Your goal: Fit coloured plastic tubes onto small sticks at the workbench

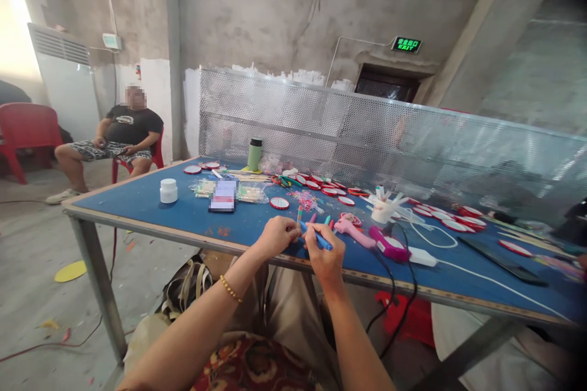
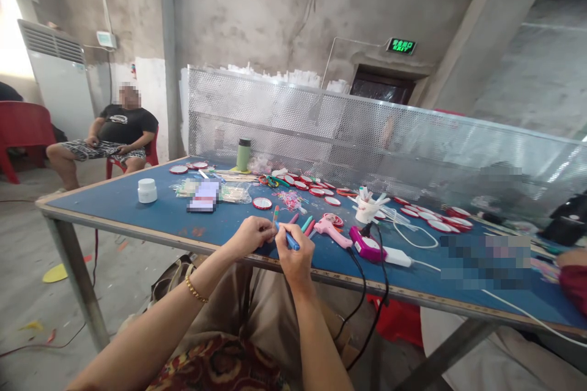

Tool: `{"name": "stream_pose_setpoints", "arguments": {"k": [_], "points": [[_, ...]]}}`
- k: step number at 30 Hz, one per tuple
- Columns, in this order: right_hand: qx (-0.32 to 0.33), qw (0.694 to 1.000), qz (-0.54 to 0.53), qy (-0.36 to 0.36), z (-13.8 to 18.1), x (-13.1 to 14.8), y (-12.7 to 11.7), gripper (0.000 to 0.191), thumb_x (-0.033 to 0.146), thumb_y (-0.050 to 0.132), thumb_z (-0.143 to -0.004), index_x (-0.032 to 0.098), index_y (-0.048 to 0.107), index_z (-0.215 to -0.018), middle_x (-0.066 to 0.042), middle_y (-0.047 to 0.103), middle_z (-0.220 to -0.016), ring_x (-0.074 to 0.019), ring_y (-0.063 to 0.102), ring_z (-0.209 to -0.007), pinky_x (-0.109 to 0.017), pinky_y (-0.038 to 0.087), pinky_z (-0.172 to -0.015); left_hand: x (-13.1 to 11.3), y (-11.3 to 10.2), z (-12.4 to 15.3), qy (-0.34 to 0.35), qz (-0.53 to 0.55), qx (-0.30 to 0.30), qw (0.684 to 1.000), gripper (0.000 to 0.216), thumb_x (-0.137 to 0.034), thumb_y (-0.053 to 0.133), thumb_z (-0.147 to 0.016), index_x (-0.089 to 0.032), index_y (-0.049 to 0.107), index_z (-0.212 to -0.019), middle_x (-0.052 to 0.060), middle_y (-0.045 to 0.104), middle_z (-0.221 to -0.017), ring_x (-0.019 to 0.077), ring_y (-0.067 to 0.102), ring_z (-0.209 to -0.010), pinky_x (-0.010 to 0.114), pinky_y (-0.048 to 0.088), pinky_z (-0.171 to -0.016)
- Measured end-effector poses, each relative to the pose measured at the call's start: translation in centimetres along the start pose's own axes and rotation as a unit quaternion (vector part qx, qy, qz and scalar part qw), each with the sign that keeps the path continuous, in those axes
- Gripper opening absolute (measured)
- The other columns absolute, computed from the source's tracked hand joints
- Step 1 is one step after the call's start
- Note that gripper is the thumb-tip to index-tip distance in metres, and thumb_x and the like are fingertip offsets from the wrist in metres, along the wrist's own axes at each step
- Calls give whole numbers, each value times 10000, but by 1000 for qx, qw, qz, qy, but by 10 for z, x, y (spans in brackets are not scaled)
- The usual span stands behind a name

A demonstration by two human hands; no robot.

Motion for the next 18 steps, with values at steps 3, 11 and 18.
{"name": "stream_pose_setpoints", "arguments": {"k": [3, 11, 18], "points": [[-9, 1000, 1, 1, 0, 0, -1, 185, 325, 563, -945, 220, 683, -851, -33, 761, -776, -179, 719, -659, -267, 550, -595, 0, 0, 0, 2, 1, -1, 1000, 320, -319, 536, -834, -156, 597, -566, -18, 481, -477, 115, 451, -558, 224, 298, -557], [4, 1000, 1, 0, 0, 0, 0, 190, 318, 562, -948, 215, 686, -848, -36, 762, -779, -179, 723, -669, -264, 544, -594, 1, 1, -1, 6, 6, -2, 1000, 298, -277, 541, -827, -148, 603, -565, -17, 520, -507, 106, 464, -562, 219, 307, -577], [-7, 1000, 2, -7, 0, 1, -1, 170, 301, 561, -950, 216, 678, -860, -36, 769, -799, -178, 723, -673, -271, 551, -611, 2, 1, -1, 4, 9, 0, 1000, 312, -299, 552, -835, -149, 608, -566, -19, 510, -491, 110, 465, -559, 223, 311, -575]]}}
Point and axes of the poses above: each hand's wrist, its own z-axis away from the middle knuckle, its own y-axis out of the palm, x = y × z, the point moved 3 cm from there along -z, towards the middle knuckle
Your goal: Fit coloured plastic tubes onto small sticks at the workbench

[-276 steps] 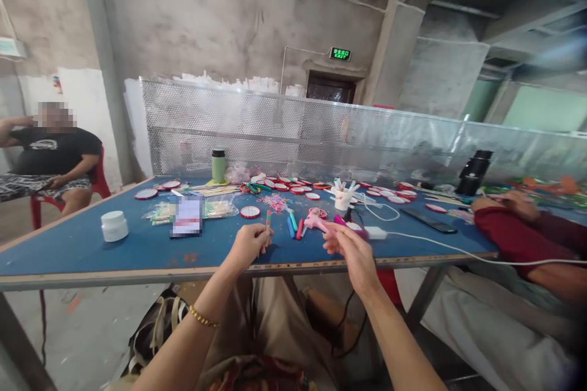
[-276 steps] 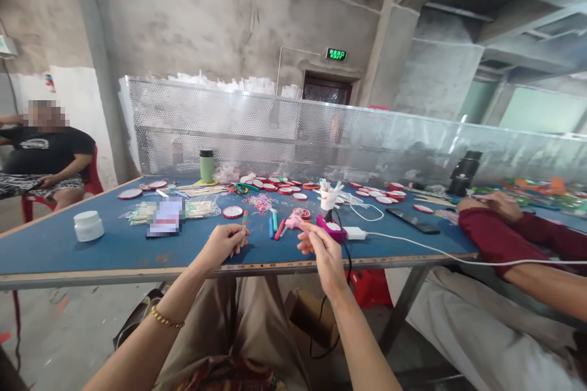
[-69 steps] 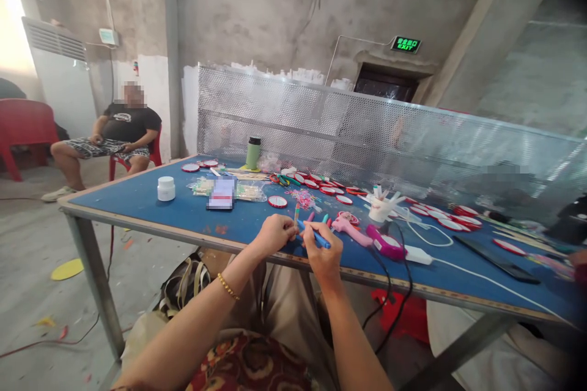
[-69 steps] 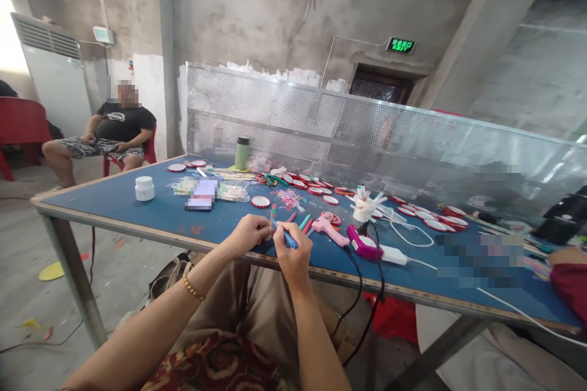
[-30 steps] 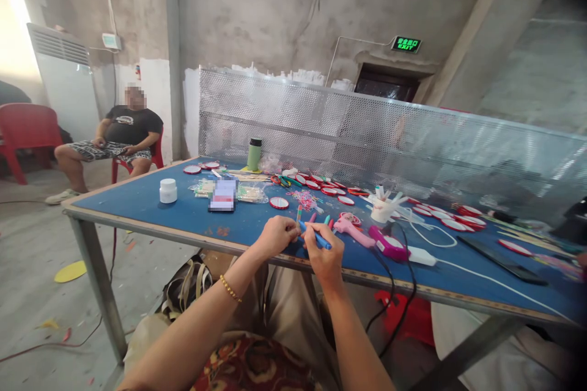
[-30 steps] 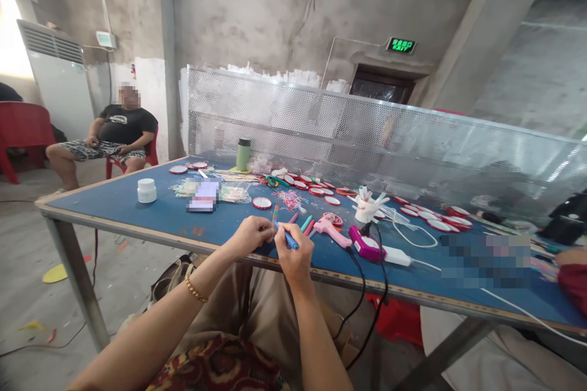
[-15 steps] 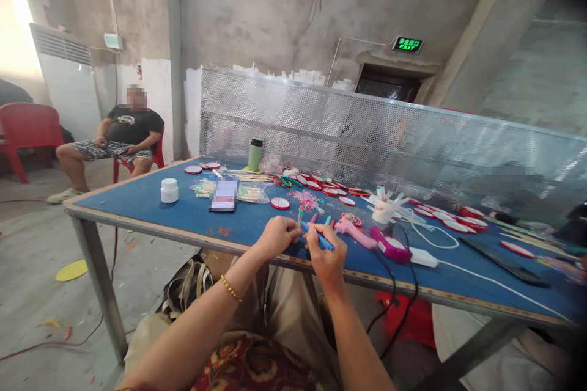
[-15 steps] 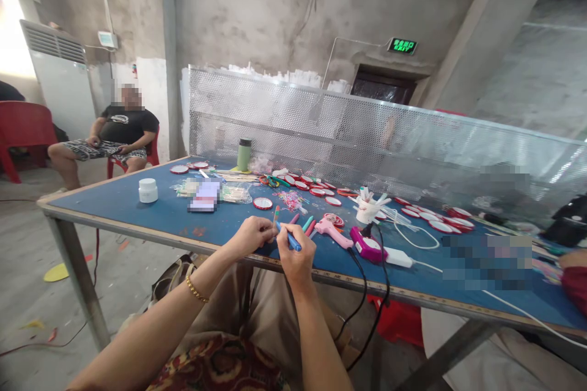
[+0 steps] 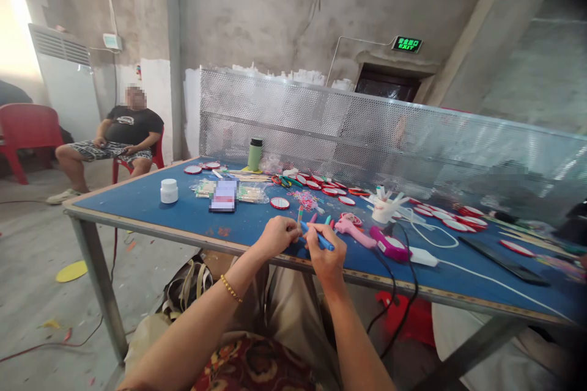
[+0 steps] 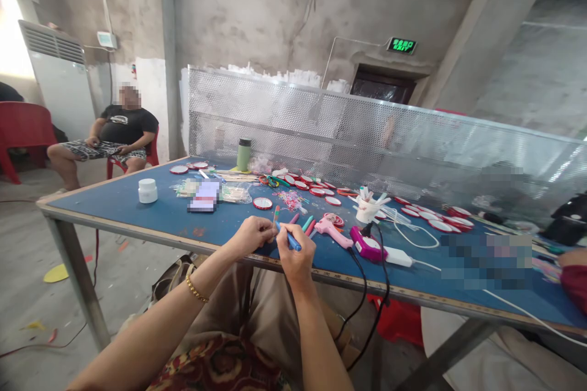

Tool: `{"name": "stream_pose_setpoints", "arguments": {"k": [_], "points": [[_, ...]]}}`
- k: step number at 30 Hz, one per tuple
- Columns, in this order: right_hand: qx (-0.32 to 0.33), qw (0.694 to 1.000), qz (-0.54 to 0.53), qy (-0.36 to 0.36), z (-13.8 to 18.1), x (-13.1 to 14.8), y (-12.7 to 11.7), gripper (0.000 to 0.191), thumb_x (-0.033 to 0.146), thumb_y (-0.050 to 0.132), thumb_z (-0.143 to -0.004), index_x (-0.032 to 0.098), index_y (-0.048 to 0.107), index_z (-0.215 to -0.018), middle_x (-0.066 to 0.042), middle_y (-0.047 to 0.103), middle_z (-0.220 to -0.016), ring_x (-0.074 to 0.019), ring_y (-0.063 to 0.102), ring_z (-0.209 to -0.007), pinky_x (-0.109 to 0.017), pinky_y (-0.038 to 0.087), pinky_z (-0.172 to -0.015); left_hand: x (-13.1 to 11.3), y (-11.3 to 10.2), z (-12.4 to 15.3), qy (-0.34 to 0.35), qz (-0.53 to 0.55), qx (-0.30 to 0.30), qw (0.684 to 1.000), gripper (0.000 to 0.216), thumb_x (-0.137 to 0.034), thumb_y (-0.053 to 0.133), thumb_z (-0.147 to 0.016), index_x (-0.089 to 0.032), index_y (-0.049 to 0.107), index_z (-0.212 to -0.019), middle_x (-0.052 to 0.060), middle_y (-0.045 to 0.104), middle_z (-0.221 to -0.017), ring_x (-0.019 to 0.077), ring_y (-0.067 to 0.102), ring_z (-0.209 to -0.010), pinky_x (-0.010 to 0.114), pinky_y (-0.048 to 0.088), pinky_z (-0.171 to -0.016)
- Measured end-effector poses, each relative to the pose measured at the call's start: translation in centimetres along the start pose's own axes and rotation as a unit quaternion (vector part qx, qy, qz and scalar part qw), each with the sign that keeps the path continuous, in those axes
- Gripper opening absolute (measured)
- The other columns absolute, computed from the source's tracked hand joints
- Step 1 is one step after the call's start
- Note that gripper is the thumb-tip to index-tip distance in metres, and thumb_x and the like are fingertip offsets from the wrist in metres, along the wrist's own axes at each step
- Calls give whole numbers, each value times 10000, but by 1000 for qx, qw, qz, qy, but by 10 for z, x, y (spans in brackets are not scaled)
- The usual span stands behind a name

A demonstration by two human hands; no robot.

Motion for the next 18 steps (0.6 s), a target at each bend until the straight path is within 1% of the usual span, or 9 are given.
{"name": "stream_pose_setpoints", "arguments": {"k": [4, 11, 18], "points": [[6, 1000, 6, -8, 0, 1, 1, 172, 289, 558, -951, 211, 678, -855, -33, 763, -776, -173, 724, -664, -265, 552, -615, -1, -1, 0, 7, 0, -1, 1000, 307, -288, 545, -827, -146, 591, -558, -18, 513, -508, 104, 454, -562, 219, 299, -566], [-12, 1000, 4, -14, 1, -2, 1, 159, 283, 568, -948, 204, 678, -864, -28, 765, -785, -168, 727, -668, -254, 550, -608, -2, -1, 1, -6, 9, 3, 1000, 295, -289, 542, -820, -152, 569, -560, -28, 479, -481, 104, 448, -551, 218, 289, -558], [-3, 1000, 10, -22, 0, -1, 2, 166, 276, 561, -956, 203, 679, -864, -28, 762, -773, -168, 727, -660, -252, 546, -606, -1, 0, 1, 3, 11, 1, 1000, 284, -261, 538, -818, -151, 566, -558, -30, 482, -487, 102, 450, -555, 220, 293, -570]]}}
Point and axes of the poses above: each hand's wrist, its own z-axis away from the middle knuckle, its own y-axis out of the palm, x = y × z, the point moved 3 cm from there along -z, towards the middle knuckle
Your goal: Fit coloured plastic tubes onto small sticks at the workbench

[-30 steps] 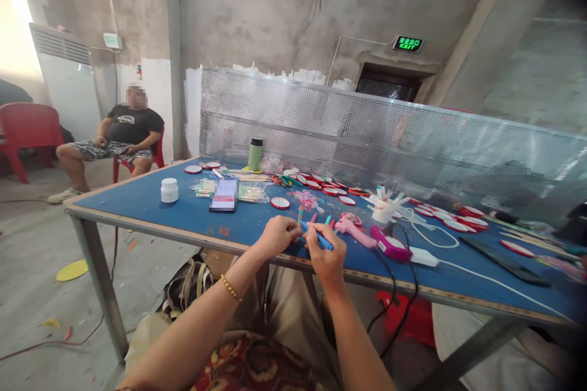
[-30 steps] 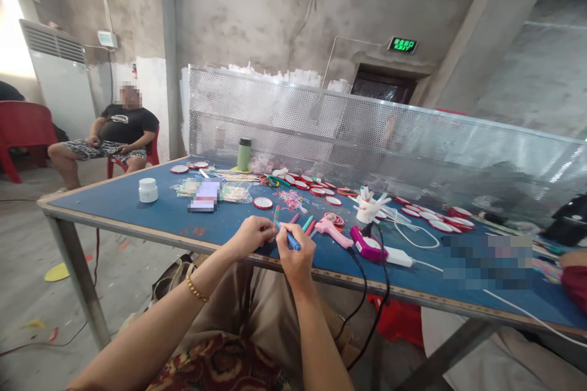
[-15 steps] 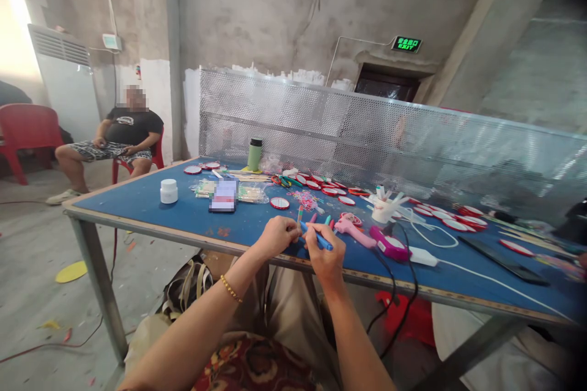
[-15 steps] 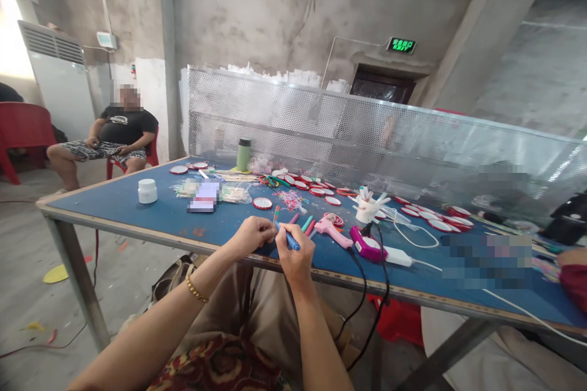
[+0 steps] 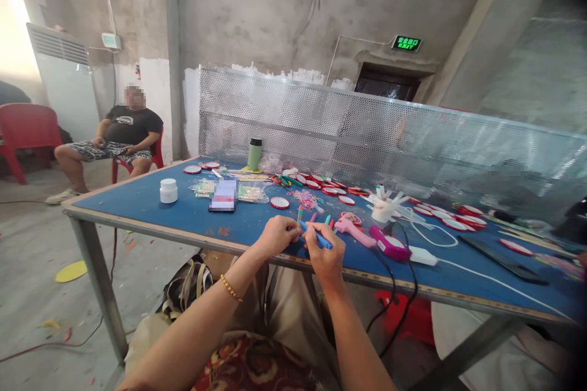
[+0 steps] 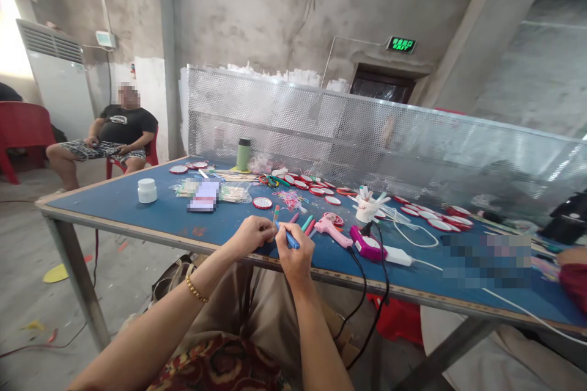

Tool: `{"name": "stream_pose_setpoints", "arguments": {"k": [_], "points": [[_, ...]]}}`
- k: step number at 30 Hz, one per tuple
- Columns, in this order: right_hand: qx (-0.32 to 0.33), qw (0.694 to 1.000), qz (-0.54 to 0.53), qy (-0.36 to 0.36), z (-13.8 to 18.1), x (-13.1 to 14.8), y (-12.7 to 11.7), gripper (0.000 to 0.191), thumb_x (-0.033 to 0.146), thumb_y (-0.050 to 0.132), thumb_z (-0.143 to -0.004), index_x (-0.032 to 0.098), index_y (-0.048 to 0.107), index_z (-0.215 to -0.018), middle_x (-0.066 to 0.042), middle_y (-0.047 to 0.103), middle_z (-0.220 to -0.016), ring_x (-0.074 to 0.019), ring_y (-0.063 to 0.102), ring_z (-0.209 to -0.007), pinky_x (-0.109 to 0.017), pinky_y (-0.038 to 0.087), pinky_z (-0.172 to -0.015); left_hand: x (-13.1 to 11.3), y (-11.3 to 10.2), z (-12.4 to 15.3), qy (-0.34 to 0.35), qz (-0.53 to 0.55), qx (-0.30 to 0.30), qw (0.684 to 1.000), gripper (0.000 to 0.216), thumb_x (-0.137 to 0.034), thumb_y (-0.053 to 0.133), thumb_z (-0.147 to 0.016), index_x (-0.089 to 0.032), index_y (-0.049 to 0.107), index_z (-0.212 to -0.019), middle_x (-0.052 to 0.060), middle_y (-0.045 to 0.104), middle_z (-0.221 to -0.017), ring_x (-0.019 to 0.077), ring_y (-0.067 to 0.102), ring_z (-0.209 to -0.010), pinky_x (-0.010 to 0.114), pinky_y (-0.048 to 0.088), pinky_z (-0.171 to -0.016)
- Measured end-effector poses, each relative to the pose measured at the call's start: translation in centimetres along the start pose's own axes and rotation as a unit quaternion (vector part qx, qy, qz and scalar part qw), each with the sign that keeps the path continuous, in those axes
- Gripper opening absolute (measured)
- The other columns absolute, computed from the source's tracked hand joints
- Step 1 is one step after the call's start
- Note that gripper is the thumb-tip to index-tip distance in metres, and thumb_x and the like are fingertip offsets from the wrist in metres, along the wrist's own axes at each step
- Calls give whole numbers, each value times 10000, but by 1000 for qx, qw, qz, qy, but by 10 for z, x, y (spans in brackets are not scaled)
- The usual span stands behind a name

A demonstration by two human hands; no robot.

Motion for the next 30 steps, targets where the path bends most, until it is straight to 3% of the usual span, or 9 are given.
{"name": "stream_pose_setpoints", "arguments": {"k": [30], "points": [[-13, 1000, 10, 1, 0, 1, -1, 197, 296, 543, -961, 199, 681, -859, -31, 763, -760, -164, 723, -648, -247, 546, -600, -2, -1, 2, -3, 2, -1, 1000, 292, -265, 546, -817, -154, 565, -549, -30, 475, -465, 104, 451, -545, 217, 296, -561]]}}
Point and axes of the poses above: each hand's wrist, its own z-axis away from the middle knuckle, its own y-axis out of the palm, x = y × z, the point moved 3 cm from there along -z, towards the middle knuckle
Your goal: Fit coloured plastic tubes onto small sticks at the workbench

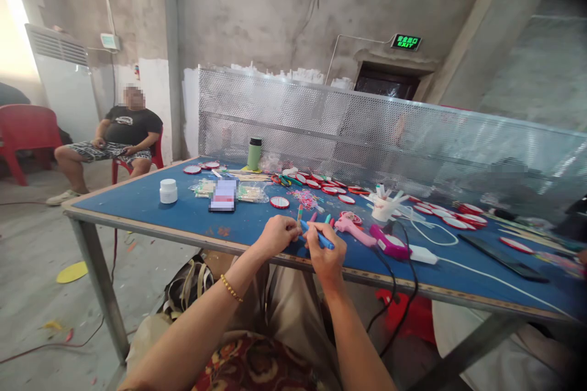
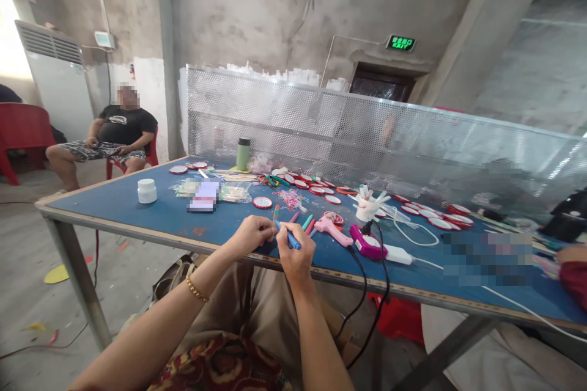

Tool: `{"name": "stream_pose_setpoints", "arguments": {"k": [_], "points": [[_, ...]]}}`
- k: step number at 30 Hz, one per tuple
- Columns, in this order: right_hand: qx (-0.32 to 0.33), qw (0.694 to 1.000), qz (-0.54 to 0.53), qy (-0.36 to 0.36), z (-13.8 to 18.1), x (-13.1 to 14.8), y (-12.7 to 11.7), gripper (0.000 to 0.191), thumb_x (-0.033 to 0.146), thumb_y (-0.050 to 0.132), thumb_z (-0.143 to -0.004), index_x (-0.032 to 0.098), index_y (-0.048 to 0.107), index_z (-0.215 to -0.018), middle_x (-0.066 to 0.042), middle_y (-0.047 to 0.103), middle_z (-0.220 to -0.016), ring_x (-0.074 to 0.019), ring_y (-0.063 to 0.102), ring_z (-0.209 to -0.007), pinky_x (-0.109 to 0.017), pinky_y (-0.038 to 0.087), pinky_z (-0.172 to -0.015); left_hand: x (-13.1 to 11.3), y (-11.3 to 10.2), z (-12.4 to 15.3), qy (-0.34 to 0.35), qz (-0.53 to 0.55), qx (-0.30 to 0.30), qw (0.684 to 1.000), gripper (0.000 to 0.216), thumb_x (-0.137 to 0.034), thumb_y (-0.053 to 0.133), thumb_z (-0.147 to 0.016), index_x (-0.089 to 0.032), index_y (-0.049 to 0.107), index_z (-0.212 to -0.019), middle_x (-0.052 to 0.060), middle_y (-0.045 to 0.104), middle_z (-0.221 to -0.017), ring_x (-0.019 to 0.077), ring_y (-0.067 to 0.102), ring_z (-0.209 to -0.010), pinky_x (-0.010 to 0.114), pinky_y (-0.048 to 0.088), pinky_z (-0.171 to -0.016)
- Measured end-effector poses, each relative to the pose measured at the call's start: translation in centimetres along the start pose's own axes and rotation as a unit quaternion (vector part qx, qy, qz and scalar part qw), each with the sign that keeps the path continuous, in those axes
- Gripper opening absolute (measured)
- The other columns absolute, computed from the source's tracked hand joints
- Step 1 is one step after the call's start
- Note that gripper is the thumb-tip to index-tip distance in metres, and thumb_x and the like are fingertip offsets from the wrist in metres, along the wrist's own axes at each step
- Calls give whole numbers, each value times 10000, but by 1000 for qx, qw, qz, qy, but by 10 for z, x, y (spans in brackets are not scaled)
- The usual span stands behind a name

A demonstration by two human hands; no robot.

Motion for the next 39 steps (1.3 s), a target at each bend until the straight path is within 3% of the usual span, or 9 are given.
{"name": "stream_pose_setpoints", "arguments": {"k": [39], "points": [[7, 1000, 0, 8, 1, -1, 1, 204, 330, 541, -960, 215, 677, -860, -24, 761, -767, -164, 715, -630, -257, 551, -582, -3, 0, 0, 1, -2, 6, 1000, 285, -266, 530, -815, -155, 588, -559, -23, 480, -477, 117, 457, -576, 220, 317, -579]]}}
Point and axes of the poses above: each hand's wrist, its own z-axis away from the middle knuckle, its own y-axis out of the palm, x = y × z, the point moved 3 cm from there along -z, towards the middle knuckle
